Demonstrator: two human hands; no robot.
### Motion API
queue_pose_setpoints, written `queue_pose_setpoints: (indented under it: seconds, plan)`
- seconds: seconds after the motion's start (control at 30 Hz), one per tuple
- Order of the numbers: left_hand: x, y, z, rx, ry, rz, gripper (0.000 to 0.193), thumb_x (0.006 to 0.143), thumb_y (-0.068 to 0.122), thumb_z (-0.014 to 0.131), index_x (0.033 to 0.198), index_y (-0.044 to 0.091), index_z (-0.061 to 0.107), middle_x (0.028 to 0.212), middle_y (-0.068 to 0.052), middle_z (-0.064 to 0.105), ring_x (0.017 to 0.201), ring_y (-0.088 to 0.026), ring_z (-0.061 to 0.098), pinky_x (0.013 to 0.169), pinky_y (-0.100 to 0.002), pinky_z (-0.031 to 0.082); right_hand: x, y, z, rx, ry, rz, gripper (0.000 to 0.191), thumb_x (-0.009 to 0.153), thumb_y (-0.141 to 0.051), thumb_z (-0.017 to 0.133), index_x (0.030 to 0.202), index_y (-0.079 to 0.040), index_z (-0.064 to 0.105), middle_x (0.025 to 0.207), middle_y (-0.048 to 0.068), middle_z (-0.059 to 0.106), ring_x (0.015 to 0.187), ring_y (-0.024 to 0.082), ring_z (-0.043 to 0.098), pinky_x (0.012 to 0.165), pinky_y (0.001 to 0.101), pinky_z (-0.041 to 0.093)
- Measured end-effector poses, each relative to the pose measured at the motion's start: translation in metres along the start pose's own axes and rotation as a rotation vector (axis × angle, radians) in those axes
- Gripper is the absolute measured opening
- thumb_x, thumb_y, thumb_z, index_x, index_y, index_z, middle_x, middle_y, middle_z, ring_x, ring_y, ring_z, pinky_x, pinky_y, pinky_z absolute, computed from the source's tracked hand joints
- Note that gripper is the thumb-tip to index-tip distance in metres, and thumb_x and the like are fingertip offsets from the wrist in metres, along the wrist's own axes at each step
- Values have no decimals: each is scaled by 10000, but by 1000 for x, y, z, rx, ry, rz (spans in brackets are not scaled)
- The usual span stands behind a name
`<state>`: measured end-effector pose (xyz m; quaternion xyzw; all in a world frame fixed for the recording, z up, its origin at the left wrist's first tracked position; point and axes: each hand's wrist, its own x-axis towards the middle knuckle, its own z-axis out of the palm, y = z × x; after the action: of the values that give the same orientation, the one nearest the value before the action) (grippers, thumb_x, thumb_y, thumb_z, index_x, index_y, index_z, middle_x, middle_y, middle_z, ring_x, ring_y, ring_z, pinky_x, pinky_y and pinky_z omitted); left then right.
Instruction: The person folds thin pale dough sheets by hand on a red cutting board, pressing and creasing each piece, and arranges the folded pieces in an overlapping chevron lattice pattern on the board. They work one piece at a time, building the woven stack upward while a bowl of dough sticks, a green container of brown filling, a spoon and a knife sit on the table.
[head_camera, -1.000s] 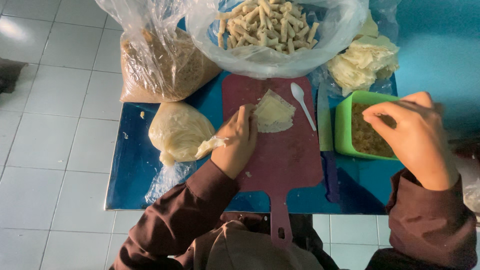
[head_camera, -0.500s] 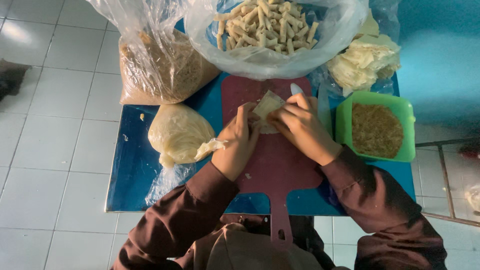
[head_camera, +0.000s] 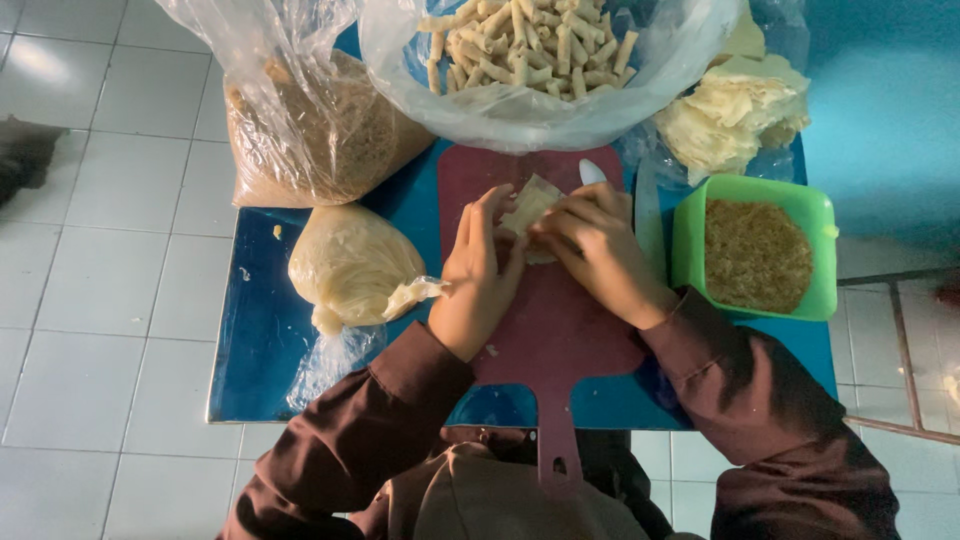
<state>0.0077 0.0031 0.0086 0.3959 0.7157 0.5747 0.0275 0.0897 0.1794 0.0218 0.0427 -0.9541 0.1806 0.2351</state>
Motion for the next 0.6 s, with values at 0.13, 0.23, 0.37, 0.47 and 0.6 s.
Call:
queue_pose_setpoints:
  seconds: [0.13, 0.23, 0.37, 0.47, 0.6]
  plan:
    - [1, 1, 2, 29, 22, 51, 559, 957, -63, 667, 1453, 8, 419, 1330, -172, 563, 978, -209, 738, 845, -307, 610, 1, -7, -8, -98, 31, -42, 155, 879, -130, 800, 1023, -98, 752, 1015, 2, 714, 1086, 233, 600, 967, 426, 403]
    - [3, 1, 2, 30, 64, 108, 565, 957, -66, 675, 1452, 6, 413, 1368, -190, 531, 1019, -242, 725, 863, -303, 619, 3, -11, -17, -160, 32, -64, 164, 864, -103, 795, 1022, -105, 753, 1034, -3, 723, 1098, 232, 605, 962, 422, 394]
    - [4, -1, 5, -60, 48, 67, 568, 936, -87, 640, 1450, -2, 412, 1412, -208, 496, 1017, -252, 729, 849, -305, 629, 3, -14, -21, -182, 25, -66, 169, 804, -85, 790, 965, -131, 765, 960, -21, 715, 1073, 217, 615, 951, 428, 406]
    - [3, -1, 7, -91, 16, 48, 499, 975, -80, 620, 1431, -5, 433, 1405, -196, 509, 1011, -245, 736, 851, -314, 621, -1, -15, -24, -218, -7, 53, 101, 832, -124, 805, 888, -93, 727, 915, 29, 683, 991, 274, 599, 873, 429, 457]
    - [2, -3, 9, -1, 11, 126, 389, 1034, -100, 565, 1398, 3, 478, 1357, -162, 545, 1085, -292, 719, 883, -326, 620, -9, -14, -26, -208, -14, 244, 108, 892, -123, 778, 938, -62, 703, 925, 121, 628, 940, 343, 624, 761, 448, 509]
